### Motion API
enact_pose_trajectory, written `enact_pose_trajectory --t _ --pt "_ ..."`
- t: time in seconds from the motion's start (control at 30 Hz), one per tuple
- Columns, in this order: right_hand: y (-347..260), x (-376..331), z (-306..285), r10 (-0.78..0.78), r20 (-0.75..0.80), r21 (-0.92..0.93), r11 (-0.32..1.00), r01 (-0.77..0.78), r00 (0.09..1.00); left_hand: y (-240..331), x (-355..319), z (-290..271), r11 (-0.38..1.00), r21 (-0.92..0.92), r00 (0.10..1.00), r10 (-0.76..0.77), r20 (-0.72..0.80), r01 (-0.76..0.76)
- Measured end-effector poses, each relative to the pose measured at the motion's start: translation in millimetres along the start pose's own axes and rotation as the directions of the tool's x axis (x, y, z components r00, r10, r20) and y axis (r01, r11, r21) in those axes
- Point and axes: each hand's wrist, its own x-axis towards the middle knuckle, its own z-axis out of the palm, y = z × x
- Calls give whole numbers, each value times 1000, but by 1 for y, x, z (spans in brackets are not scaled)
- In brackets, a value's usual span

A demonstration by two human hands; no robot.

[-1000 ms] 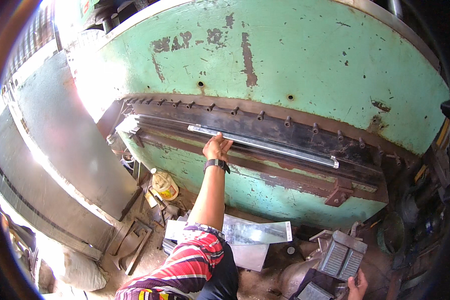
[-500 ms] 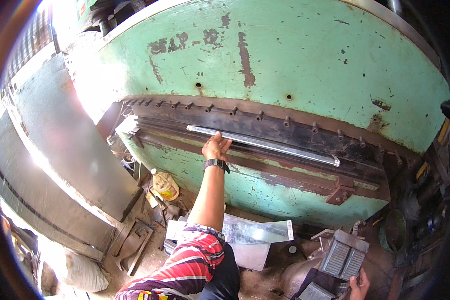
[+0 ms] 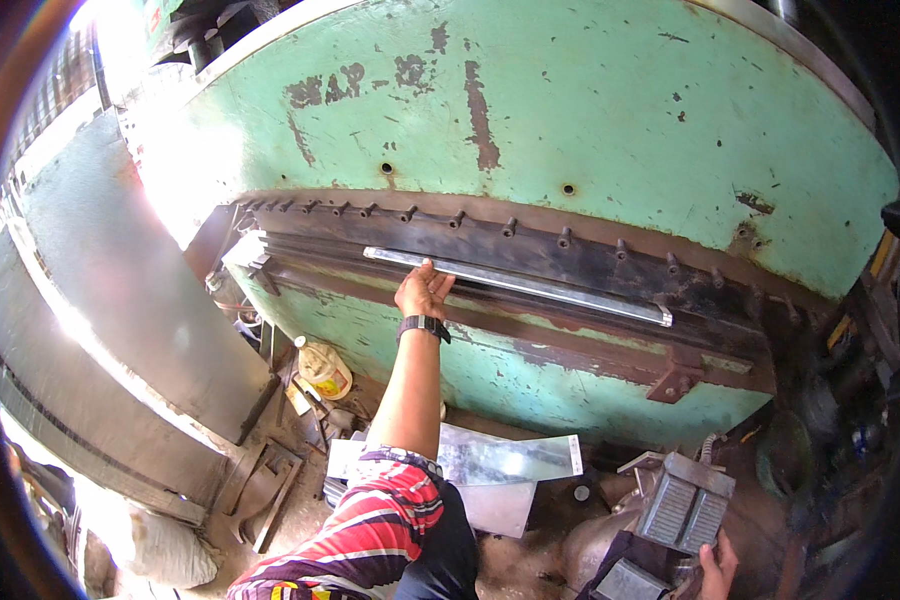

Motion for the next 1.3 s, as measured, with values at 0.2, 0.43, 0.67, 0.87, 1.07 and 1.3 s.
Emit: enact_pose_trajectory --t 0.2,0.43,0.67,0.87,1.07,1.3 --pt "-15 -6 5 -12 15 52 999 11 1000 2 9 -11 999 -33 1000 12 -5 -12" --pt "5 8 -4 -99 -191 85 990 117 977 34 52 -85 -6 768 489 768 413 -640" --pt "-185 -1 130 -747 5 -571 544 615 665 122 62 -96 -609 306 302 113 947 -732" --pt "-282 16 427 -791 591 -242 13 970 158 127 77 -91 -592 266 361 -46 931 -761" --pt "-315 46 635 -837 540 -393 -158 906 88 89 120 -100 -688 152 170 43 985 -709" --pt "-319 35 684 -766 615 -419 -114 901 189 95 116 -113 -736 224 318 12 948 -639"
